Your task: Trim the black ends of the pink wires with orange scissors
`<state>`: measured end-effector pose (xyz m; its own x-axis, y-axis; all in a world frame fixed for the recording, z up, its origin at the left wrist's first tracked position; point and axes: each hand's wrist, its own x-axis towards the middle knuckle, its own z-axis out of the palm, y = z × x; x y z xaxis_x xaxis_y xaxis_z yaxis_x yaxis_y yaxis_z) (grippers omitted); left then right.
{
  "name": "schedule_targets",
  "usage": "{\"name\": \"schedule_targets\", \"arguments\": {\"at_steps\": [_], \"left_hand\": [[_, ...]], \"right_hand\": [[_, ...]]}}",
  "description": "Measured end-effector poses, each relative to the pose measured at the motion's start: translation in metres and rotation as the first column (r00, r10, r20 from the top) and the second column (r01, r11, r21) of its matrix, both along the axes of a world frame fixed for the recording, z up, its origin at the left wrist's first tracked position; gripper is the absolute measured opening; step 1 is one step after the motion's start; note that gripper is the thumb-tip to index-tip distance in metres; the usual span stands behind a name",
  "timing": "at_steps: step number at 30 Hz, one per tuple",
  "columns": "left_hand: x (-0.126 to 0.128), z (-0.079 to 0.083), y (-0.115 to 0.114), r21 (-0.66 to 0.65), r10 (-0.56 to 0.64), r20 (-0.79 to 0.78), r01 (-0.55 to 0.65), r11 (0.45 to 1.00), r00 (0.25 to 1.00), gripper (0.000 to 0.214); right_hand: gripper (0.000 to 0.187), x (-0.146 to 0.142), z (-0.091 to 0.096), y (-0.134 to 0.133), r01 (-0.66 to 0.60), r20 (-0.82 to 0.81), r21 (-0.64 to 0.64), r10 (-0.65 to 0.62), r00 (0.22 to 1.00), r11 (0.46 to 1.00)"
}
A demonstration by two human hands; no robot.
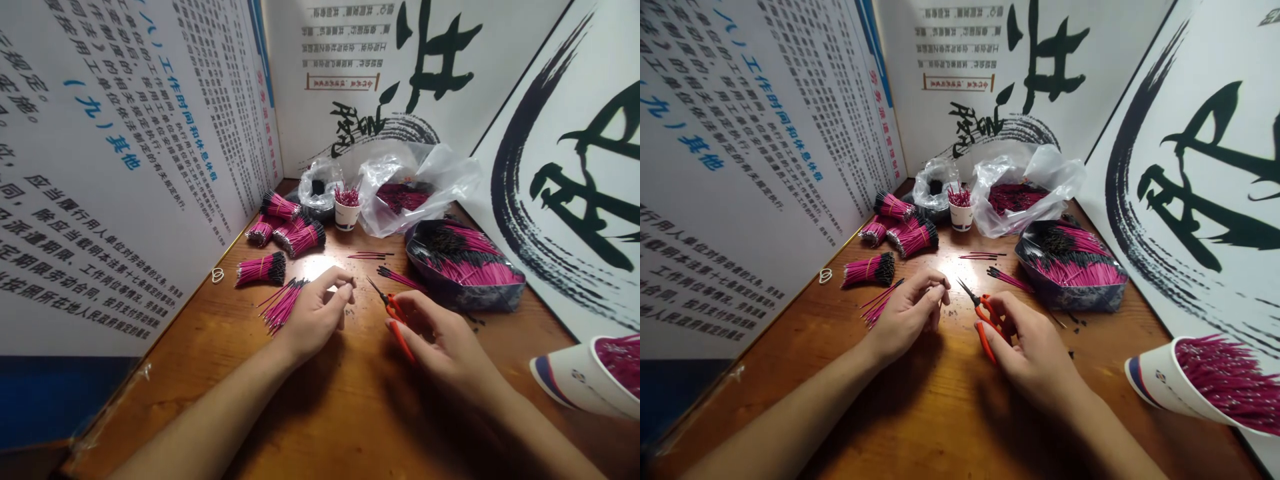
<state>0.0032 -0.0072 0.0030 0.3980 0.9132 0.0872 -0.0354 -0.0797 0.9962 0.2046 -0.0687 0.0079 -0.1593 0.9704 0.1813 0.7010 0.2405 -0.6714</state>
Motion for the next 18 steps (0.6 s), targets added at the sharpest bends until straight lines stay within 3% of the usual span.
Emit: {"name": "schedule_targets", "arguments": {"at_steps": [9, 18], "left_hand": [[0.0008, -0.0025, -0.0012, 0.064, -0.025, -0.043, 0.028, 0.998, 0.999, 0.015], [0.0005, 0.0018, 0.0003, 0.094, 0.090, -0.029, -0.087, 0.992, 0.996, 0.008]], "right_hand": [[0.020, -0.0023, -0.0013, 0.0008, -0.016, -0.015, -0.007, 0.015, 1.000, 1.000], [0.020, -0.0059, -0.0001, -0.0023, 0.015, -0.030, -0.020, -0.015, 0.999, 1.000]]}}
